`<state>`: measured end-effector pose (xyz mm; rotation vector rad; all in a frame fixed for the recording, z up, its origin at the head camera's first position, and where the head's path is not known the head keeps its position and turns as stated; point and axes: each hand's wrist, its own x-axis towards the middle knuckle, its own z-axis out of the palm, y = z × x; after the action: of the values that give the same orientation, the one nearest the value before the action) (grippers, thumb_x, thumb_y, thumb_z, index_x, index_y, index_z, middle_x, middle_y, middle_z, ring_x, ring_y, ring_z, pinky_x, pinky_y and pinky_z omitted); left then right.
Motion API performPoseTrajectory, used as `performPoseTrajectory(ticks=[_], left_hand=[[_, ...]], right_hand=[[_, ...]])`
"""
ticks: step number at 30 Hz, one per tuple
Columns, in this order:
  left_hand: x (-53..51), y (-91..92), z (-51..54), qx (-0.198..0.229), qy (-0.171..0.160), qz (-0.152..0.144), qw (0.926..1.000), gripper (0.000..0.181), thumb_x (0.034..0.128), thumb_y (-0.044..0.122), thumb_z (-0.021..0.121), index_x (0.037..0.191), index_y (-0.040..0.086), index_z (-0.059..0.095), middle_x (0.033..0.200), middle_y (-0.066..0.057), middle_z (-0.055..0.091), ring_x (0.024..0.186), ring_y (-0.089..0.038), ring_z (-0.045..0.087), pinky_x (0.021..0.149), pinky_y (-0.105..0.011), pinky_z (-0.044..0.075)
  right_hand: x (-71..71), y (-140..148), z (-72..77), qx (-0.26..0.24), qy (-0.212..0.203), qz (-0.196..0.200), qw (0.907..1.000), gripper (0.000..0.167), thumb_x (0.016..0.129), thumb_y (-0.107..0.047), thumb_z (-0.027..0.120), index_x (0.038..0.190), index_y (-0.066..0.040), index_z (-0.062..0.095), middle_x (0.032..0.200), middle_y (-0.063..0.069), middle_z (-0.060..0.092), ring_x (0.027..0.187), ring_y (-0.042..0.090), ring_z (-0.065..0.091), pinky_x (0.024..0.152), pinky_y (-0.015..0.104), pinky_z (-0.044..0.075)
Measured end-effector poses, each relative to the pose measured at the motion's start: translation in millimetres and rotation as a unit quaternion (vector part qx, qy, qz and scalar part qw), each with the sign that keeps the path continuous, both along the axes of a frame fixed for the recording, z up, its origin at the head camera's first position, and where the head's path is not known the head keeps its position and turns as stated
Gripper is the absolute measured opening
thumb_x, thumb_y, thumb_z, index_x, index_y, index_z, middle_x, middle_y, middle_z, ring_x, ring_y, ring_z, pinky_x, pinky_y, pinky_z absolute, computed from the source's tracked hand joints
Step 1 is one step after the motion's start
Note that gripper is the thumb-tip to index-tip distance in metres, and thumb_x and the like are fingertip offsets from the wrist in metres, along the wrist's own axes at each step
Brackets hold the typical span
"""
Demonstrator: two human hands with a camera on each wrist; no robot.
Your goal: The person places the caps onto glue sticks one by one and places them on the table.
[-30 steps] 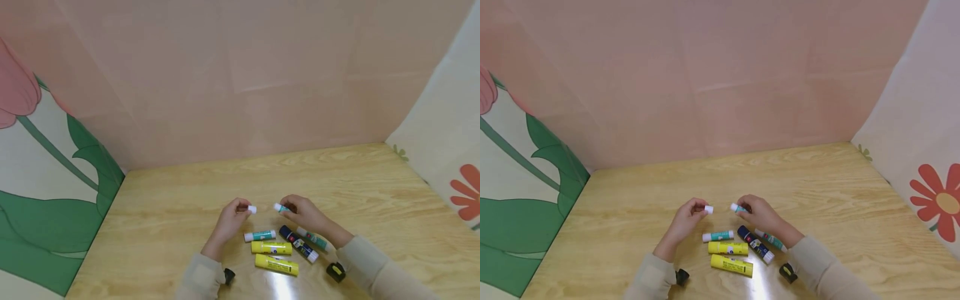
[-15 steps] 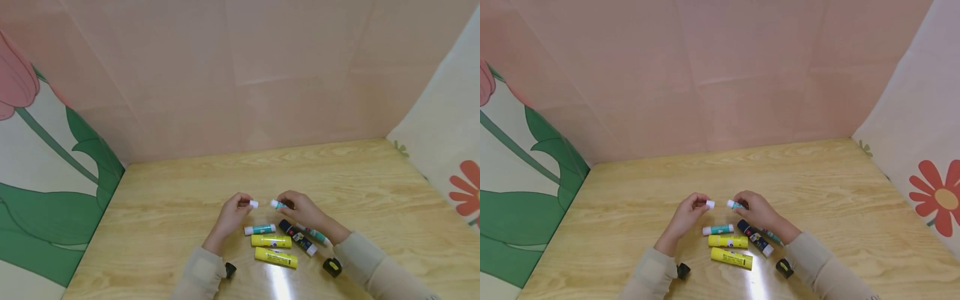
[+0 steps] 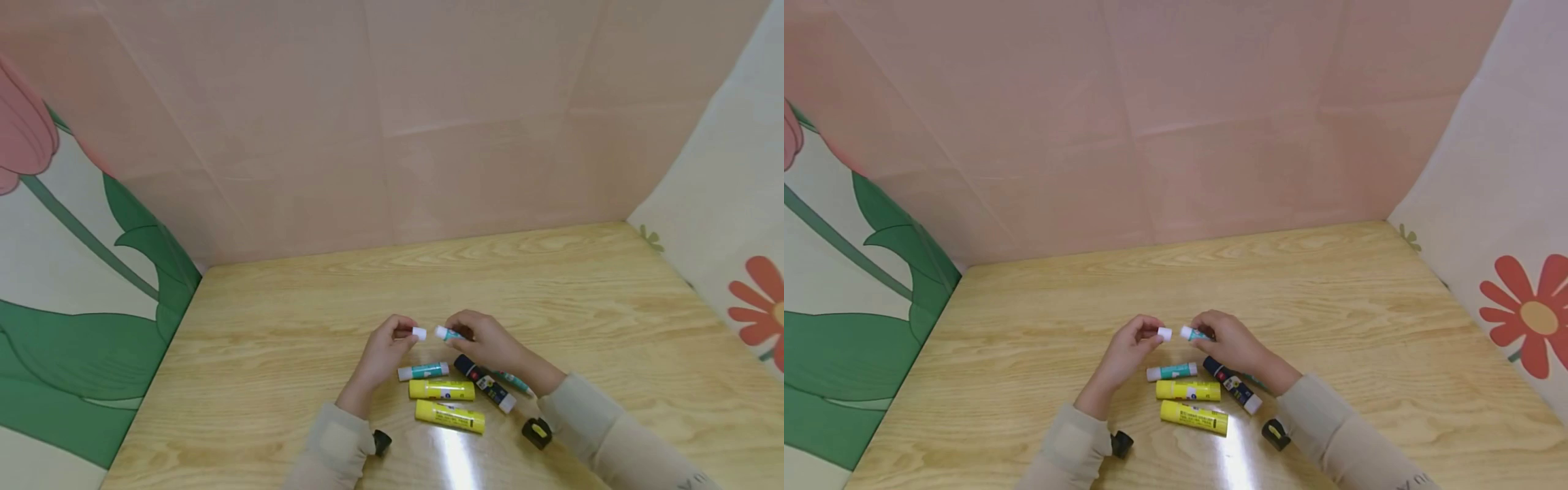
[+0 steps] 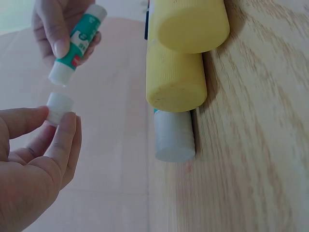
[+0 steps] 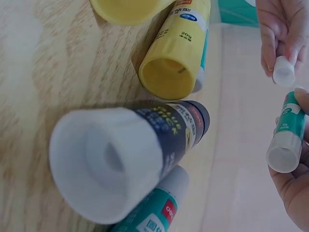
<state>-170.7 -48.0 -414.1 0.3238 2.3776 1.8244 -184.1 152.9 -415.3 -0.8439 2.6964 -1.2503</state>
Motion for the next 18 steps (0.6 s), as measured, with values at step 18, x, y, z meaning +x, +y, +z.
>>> performPoseTrajectory(ticks=[18], left_hand=[[-4.0, 2.3, -12.8, 0.002, -0.01, 0.003, 0.9999, 0.015, 0.0847, 0.009, 0.054, 0.099, 0.004, 0.053, 0.092, -0.003, 0.056, 0.085, -0.015, 0.052, 0.07, -0.025, 0.046]], right_hand=[[0.1, -6, -1.5, 0.0, 0.019, 0.022, 0.9996, 0.016, 0.079, -0.01, 0.063, 0.092, -0.003, 0.058, 0.082, -0.002, 0.054, 0.069, 0.009, 0.048, 0.058, 0.022, 0.044]])
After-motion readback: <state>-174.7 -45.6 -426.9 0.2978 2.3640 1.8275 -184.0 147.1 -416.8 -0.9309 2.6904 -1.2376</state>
